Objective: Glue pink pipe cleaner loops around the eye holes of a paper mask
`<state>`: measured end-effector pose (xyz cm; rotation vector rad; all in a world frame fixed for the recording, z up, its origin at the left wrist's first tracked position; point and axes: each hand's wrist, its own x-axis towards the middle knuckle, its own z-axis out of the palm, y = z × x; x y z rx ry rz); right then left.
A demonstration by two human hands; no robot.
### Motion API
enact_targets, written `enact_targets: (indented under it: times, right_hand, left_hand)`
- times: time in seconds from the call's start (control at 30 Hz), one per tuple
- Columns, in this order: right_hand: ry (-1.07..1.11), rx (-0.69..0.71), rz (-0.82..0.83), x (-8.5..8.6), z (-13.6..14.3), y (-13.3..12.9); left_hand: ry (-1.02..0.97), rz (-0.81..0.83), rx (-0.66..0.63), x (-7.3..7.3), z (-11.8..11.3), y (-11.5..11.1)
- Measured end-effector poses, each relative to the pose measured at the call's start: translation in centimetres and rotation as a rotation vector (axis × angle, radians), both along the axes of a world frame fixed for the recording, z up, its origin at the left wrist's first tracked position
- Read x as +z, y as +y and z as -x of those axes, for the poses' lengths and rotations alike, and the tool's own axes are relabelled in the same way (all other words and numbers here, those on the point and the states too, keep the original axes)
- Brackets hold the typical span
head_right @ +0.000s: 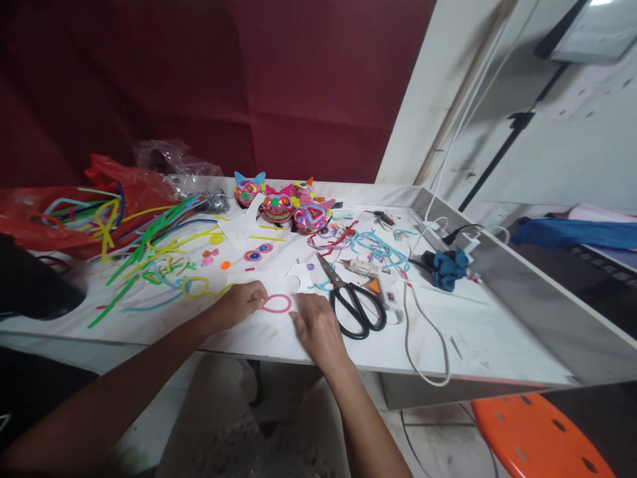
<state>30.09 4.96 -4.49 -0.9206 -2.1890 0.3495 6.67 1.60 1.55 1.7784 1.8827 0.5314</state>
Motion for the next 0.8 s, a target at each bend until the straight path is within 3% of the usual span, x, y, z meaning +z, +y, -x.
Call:
enact_targets:
  times: [0.37,0.6,0.8]
  right_hand:
    - [0.008,0.012,-0.09,0.6,-0.2,-0.1]
    - [0.015,0.001,-0.104,-0.4,-0.8,-0.5]
    - [0.024,0.005,-0.113,-0.9,-0.4,-0.6]
  left_hand:
    - [-0.123,-0.016,0.037,-0.2,0.4,0.2]
    - [-0.372,-0.048,0.147,1.4,3.0,-0.1]
    - [-0.41,-0.07,0.159,2.0,3.9,-1.2]
